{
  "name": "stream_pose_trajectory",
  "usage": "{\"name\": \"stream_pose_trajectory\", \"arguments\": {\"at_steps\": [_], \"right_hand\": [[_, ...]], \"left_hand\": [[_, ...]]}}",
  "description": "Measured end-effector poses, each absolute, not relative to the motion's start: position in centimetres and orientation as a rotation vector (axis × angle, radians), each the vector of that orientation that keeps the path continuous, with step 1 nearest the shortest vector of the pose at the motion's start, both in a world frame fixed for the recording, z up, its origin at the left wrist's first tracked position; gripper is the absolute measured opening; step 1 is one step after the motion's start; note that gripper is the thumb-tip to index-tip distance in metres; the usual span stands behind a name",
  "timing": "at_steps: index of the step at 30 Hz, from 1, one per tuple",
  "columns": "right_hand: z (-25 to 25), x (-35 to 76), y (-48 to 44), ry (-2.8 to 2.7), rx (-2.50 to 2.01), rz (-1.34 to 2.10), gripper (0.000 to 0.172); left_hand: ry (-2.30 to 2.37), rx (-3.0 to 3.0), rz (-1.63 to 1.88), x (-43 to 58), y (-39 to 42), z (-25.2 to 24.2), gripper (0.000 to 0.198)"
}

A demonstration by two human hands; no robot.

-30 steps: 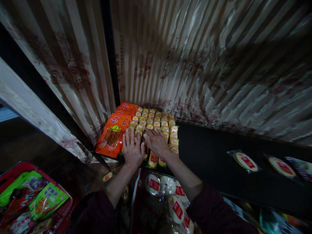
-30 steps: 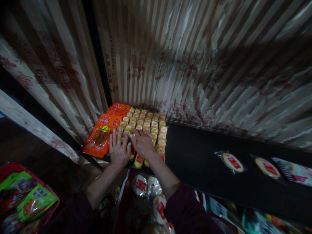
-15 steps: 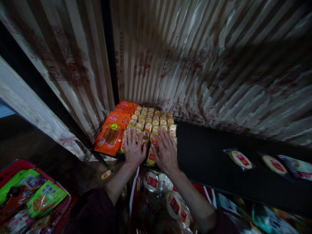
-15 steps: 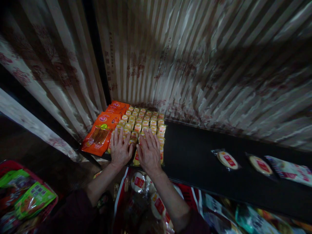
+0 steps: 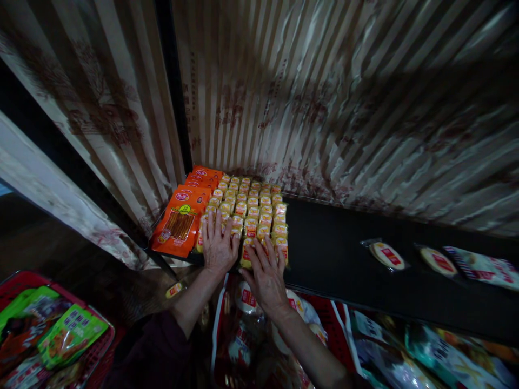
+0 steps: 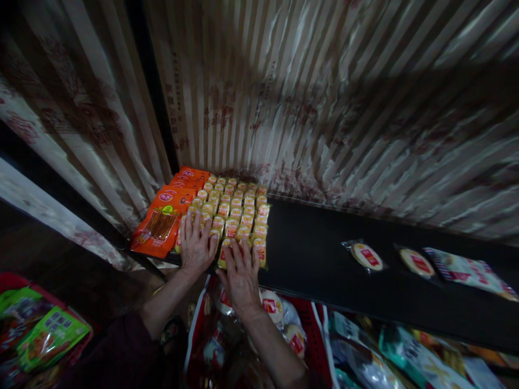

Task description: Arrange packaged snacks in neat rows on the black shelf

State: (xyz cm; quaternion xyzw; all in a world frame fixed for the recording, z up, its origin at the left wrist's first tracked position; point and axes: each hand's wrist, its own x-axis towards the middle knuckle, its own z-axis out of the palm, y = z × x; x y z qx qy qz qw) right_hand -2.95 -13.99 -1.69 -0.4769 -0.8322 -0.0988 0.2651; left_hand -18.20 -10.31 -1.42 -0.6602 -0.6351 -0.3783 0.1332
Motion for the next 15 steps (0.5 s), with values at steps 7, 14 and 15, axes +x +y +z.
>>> {"name": "stream_pose_trajectory", "arguments": {"at_steps": [7,14,15], "right_hand": [[-1.3,-3.5,-13.4,-2.233,-1.298,-0.253,0.043],[-0.9,-3.8,-12.4,-2.227,-1.242,-0.215,0.041],[-1.0,-3.7,-12.3,-2.237,-1.241,-0.208,0.042]], "left_hand": [[-1.829,-1.921,-1.107,-18.2,-10.4,-1.2,0.039],[-1.827,-1.922,-1.101,-18.3,-10.4,-1.1,0.04],[-1.82,-1.924,-1.093,-18.2,-10.4,-1.1,0.04]]}}
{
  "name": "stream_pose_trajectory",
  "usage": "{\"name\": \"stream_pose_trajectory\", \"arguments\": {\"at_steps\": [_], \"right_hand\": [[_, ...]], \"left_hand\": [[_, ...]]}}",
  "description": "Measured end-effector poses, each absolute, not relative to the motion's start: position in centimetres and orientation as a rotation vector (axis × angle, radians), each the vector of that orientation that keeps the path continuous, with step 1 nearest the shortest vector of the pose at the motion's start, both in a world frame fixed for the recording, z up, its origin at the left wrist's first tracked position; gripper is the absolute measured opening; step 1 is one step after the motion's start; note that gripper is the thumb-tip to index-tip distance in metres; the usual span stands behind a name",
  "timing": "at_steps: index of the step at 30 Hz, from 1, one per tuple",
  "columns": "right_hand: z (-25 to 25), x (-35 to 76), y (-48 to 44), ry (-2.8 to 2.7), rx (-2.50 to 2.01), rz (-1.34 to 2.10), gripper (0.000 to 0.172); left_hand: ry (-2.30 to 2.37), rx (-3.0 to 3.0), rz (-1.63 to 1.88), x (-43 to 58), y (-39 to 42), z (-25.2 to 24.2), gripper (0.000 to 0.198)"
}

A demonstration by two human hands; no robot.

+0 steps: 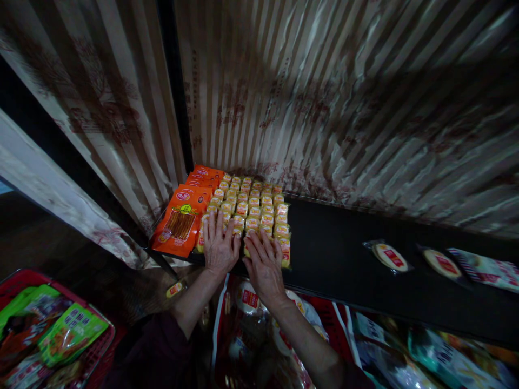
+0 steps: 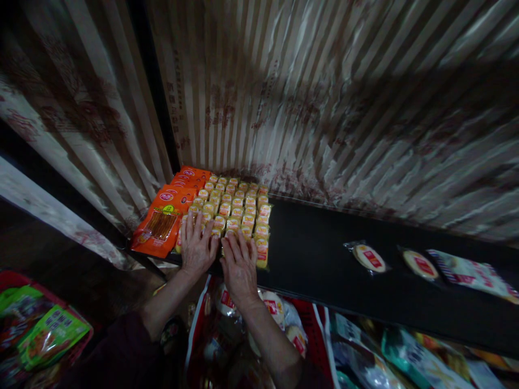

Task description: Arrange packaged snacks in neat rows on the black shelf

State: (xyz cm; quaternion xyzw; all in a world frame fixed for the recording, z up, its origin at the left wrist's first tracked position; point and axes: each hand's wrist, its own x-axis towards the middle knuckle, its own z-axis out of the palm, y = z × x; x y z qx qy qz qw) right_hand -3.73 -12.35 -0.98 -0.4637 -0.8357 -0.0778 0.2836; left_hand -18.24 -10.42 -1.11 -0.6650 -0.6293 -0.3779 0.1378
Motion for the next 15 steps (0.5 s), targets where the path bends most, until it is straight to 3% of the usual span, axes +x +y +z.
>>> {"name": "stream_pose_trajectory", "arguments": {"at_steps": [15], "right_hand": [[-1.7,-2.1,-13.0,-2.24,-1.22,-0.425,0.05]], "left_hand": [[-1.801,-1.991,-1.073,-17.9,-10.6,-1.4,0.045]]}}
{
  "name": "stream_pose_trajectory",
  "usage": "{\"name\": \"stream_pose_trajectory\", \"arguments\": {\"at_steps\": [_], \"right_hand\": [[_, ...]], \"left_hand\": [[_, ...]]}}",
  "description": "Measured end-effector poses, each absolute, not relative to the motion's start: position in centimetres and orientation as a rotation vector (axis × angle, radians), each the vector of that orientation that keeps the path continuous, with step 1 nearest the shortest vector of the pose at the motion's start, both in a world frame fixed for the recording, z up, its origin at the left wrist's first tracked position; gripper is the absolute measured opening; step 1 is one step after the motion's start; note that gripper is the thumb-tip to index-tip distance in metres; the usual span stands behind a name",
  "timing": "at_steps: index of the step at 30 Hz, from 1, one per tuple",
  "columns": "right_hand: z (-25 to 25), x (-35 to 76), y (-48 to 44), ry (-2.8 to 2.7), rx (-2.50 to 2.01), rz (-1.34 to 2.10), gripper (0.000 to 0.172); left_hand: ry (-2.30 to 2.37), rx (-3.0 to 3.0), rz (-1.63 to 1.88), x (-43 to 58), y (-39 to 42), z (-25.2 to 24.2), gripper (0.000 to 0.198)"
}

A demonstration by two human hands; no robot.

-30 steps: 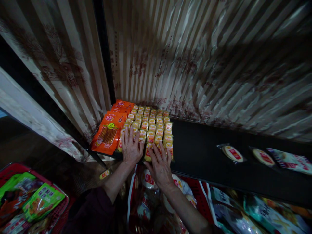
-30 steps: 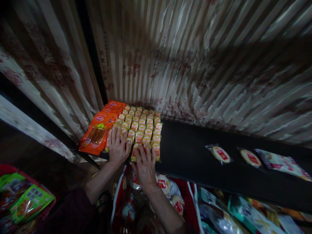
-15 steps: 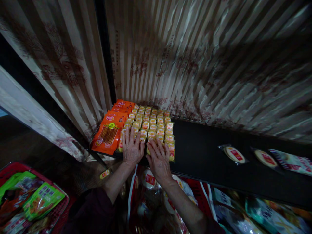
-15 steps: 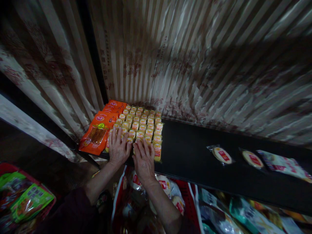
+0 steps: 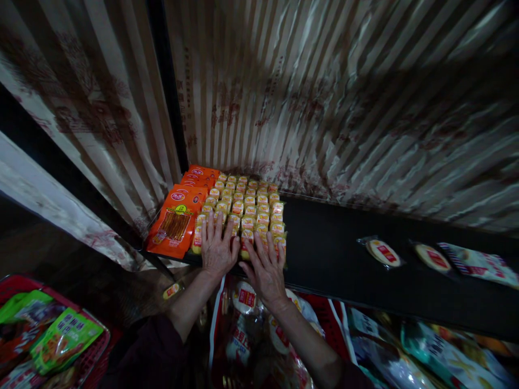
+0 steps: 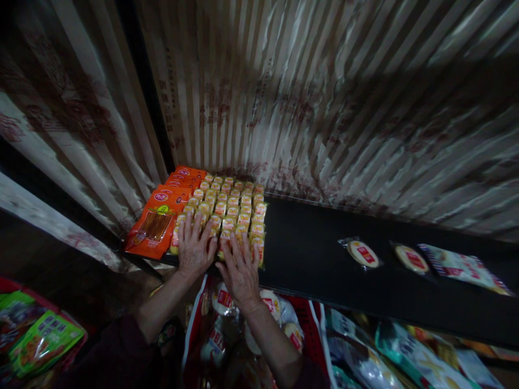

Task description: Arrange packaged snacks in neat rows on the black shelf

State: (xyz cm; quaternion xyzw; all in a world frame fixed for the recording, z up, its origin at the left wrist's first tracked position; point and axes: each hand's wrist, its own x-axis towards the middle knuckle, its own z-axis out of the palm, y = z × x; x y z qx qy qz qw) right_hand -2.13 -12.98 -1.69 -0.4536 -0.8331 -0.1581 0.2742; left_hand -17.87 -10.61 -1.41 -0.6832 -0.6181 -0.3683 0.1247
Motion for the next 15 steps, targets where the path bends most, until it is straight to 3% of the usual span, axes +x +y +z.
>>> {"name": "stream_pose_trajectory", "arguments": {"at_steps": [9,15], "right_hand": [[-2.0,0.3,-12.7,-1.951,-1.508,-0.337,0.063],[-2.3,-0.1,-12.1,-2.036,-1.552,-0.264,0.057]], "left_hand": [[-1.679,-2.137,-1.035,-17.1,-11.4,-0.9,0.053],[-1.7,-2.164,-1.009,-16.7,-11.2,-1.2,0.054]]}}
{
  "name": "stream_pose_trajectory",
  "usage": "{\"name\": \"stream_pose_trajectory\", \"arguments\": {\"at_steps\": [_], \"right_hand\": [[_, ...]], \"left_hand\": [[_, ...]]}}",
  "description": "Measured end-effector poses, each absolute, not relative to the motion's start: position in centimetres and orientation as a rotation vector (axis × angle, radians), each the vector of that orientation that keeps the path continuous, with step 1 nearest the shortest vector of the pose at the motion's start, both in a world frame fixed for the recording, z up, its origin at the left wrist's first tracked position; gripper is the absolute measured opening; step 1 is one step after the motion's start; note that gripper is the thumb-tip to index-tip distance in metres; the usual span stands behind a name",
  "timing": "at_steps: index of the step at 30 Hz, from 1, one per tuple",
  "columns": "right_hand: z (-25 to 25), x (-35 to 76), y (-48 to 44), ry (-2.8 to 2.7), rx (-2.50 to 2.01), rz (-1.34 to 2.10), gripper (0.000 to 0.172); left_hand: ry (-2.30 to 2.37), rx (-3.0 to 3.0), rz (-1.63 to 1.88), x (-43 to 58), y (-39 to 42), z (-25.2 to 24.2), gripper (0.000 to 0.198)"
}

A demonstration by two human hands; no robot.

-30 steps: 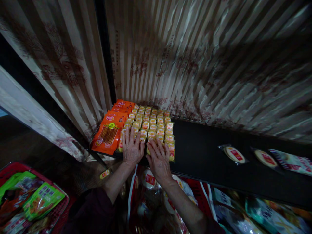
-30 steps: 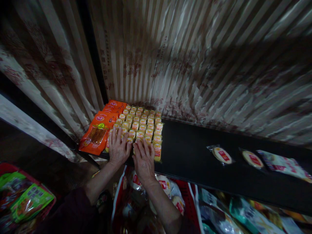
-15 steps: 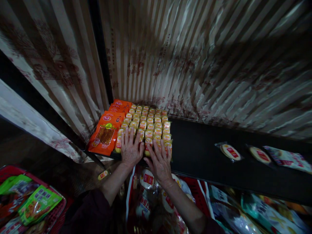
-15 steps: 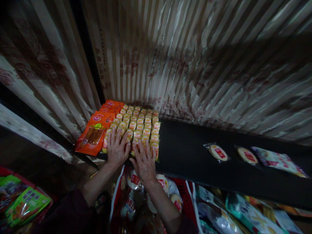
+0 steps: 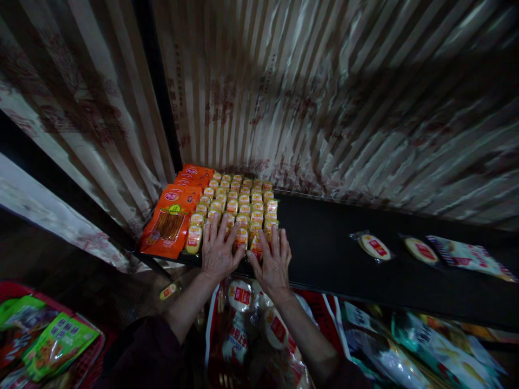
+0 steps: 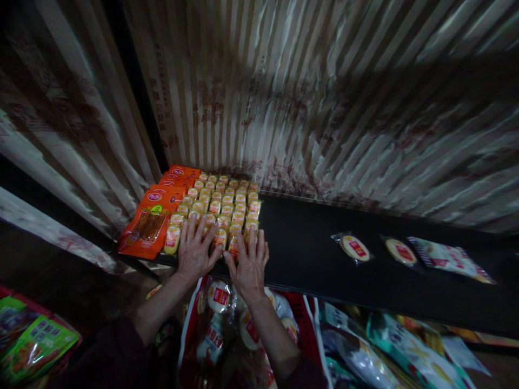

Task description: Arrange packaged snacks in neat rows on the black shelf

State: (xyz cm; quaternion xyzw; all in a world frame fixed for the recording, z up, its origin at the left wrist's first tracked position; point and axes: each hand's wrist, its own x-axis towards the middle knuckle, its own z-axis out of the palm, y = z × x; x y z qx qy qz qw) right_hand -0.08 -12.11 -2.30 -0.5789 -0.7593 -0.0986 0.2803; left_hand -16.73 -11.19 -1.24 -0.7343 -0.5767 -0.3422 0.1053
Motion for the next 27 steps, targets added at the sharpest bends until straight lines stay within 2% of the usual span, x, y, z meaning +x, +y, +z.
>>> {"name": "stream_pose_trajectory", "arguments": {"at_steps": [12,27], "right_hand": [[-2.7,-0.3,-12.1,-2.054,-1.535,-0.252,0.059],[-2.5,0.5,-14.1,-2.102,-1.458,-0.278,0.051]], "left_hand": [[-1.705,-2.158,-1.005,-16.8,-11.2,-1.3,0.051],[-1.678,-2.139,-1.041,-17.1,-11.4,-1.7,0.048]]}}
